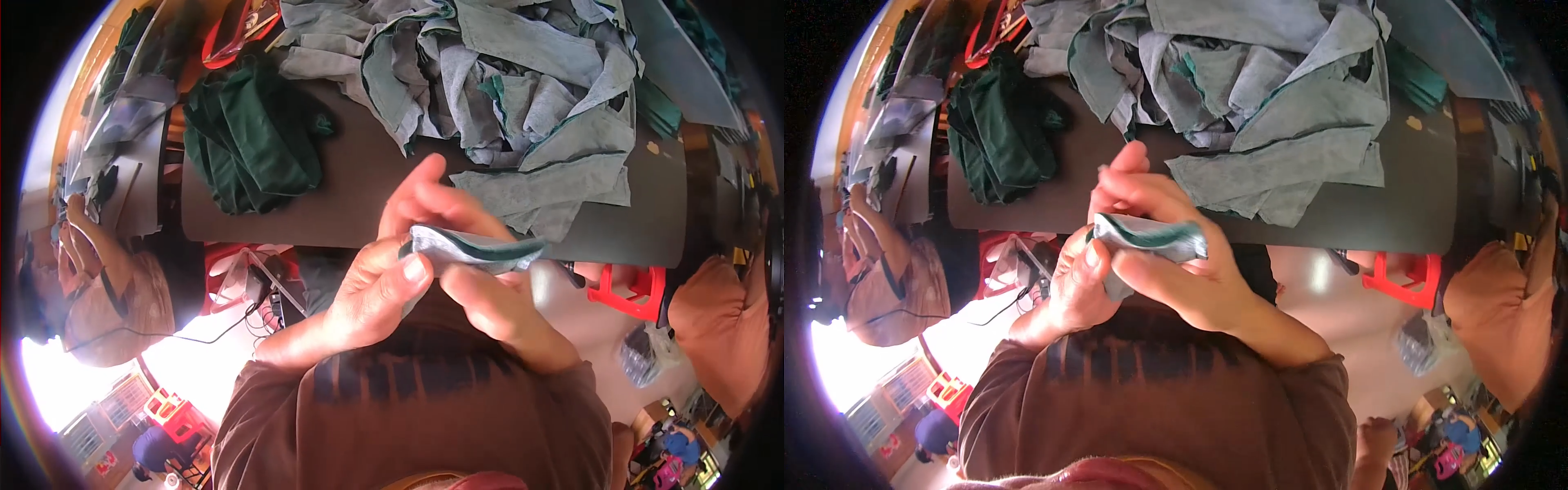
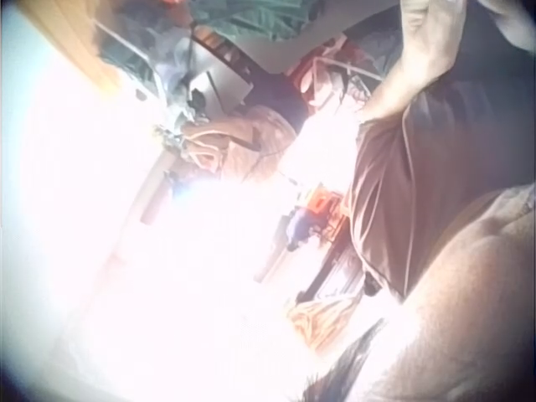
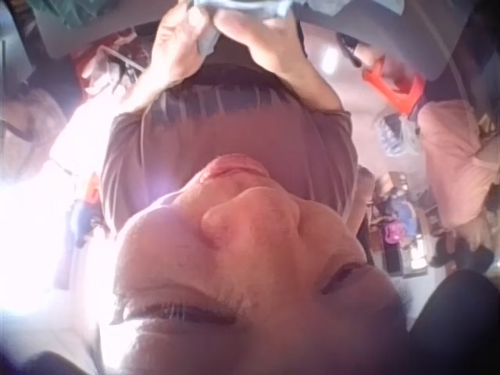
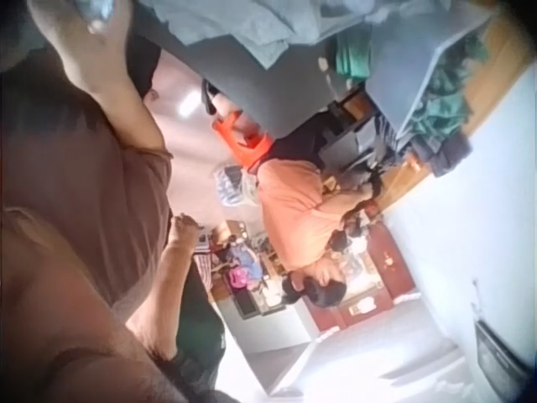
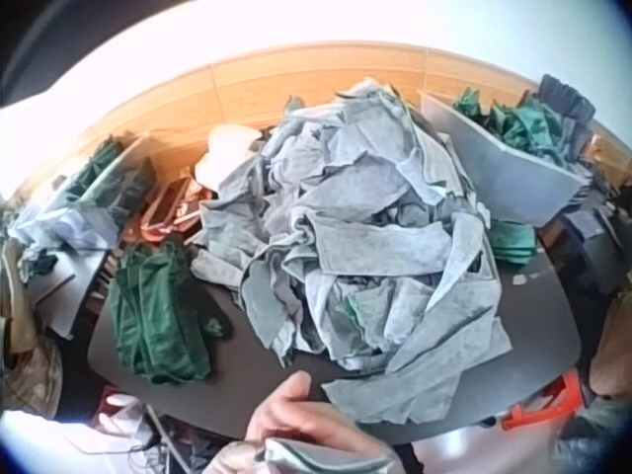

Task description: The recorder is turning small pieces of sewn fabric inside out to prepare them for further manufacturing steps.

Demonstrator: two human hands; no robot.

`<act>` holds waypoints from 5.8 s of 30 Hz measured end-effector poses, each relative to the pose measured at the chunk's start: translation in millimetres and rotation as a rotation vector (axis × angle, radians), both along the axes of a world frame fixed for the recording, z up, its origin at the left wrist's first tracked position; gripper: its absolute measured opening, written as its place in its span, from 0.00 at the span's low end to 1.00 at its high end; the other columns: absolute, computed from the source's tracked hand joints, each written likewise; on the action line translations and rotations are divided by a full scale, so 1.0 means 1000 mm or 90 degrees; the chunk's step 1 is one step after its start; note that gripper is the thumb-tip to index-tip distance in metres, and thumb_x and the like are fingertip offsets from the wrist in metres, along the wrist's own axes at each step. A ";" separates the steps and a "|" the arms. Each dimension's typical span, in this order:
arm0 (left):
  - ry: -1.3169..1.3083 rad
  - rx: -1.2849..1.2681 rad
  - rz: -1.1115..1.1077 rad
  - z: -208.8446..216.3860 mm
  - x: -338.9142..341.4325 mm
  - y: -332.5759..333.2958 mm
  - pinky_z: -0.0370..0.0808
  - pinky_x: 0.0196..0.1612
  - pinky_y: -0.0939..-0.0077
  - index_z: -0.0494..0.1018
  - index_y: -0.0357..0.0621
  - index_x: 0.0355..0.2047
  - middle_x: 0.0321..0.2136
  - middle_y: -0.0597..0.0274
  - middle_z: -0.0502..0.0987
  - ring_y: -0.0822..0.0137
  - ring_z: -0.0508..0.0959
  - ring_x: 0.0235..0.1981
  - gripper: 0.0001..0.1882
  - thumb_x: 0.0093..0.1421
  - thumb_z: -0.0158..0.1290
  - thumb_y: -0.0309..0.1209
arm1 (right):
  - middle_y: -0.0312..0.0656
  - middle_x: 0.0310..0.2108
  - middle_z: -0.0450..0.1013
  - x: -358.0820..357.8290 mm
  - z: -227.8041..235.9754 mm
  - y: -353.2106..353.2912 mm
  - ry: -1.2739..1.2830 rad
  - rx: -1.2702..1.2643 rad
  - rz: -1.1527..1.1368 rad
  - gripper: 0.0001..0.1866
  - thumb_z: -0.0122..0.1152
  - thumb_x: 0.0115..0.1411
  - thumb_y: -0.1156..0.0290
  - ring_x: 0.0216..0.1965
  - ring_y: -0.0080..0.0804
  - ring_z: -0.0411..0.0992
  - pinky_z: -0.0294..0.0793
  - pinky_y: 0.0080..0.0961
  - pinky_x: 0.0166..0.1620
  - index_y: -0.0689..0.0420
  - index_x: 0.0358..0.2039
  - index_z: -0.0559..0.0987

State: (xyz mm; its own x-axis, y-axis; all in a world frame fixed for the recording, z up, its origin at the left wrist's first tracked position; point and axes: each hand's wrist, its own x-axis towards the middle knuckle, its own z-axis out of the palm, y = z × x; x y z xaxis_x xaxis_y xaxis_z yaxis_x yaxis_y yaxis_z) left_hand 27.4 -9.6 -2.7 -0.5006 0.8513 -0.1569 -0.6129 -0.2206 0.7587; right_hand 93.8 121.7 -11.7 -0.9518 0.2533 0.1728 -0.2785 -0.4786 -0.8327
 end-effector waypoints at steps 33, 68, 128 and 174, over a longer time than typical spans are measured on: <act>0.064 -0.109 -0.131 0.022 -0.023 0.009 0.49 0.62 0.68 0.74 0.36 0.42 0.64 0.56 0.46 0.63 0.51 0.63 0.23 0.42 0.59 0.22 | 0.49 0.54 0.63 0.013 -0.001 0.025 -0.014 -0.170 0.160 0.28 0.56 0.55 0.71 0.56 0.35 0.59 0.55 0.34 0.58 0.65 0.56 0.64; 0.465 -0.009 0.021 0.004 -0.025 0.011 0.66 0.51 0.65 0.72 0.37 0.28 0.57 0.38 0.54 0.53 0.67 0.54 0.07 0.48 0.50 0.25 | 0.38 0.34 0.65 0.006 -0.002 0.013 0.100 0.095 -0.026 0.13 0.51 0.53 0.86 0.26 0.11 0.59 0.60 0.09 0.28 0.60 0.39 0.65; 0.970 -0.142 0.340 0.002 -0.019 0.013 0.69 0.22 0.72 0.70 0.36 0.29 0.23 0.57 0.73 0.60 0.73 0.20 0.12 0.45 0.60 0.24 | 0.41 0.45 0.63 0.023 -0.002 -0.009 -0.110 0.017 0.057 0.34 0.63 0.52 0.76 0.48 0.24 0.63 0.62 0.22 0.49 0.61 0.55 0.54; 0.915 -0.029 0.061 0.006 -0.018 0.004 0.66 0.23 0.75 0.74 0.38 0.37 0.25 0.60 0.68 0.65 0.69 0.21 0.21 0.39 0.55 0.16 | 0.49 0.35 0.68 0.018 -0.013 0.011 0.022 0.038 -0.208 0.12 0.51 0.58 0.67 0.30 0.30 0.68 0.69 0.25 0.33 0.65 0.30 0.74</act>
State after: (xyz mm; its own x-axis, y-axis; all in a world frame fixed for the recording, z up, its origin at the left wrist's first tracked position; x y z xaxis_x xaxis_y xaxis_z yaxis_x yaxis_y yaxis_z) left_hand 9.6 -5.4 3.6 -0.2991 0.8139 0.4981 0.6901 -0.1760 0.7020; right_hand 112.2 132.3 -25.1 -0.8156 0.5320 0.2274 -0.4373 -0.3096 -0.8443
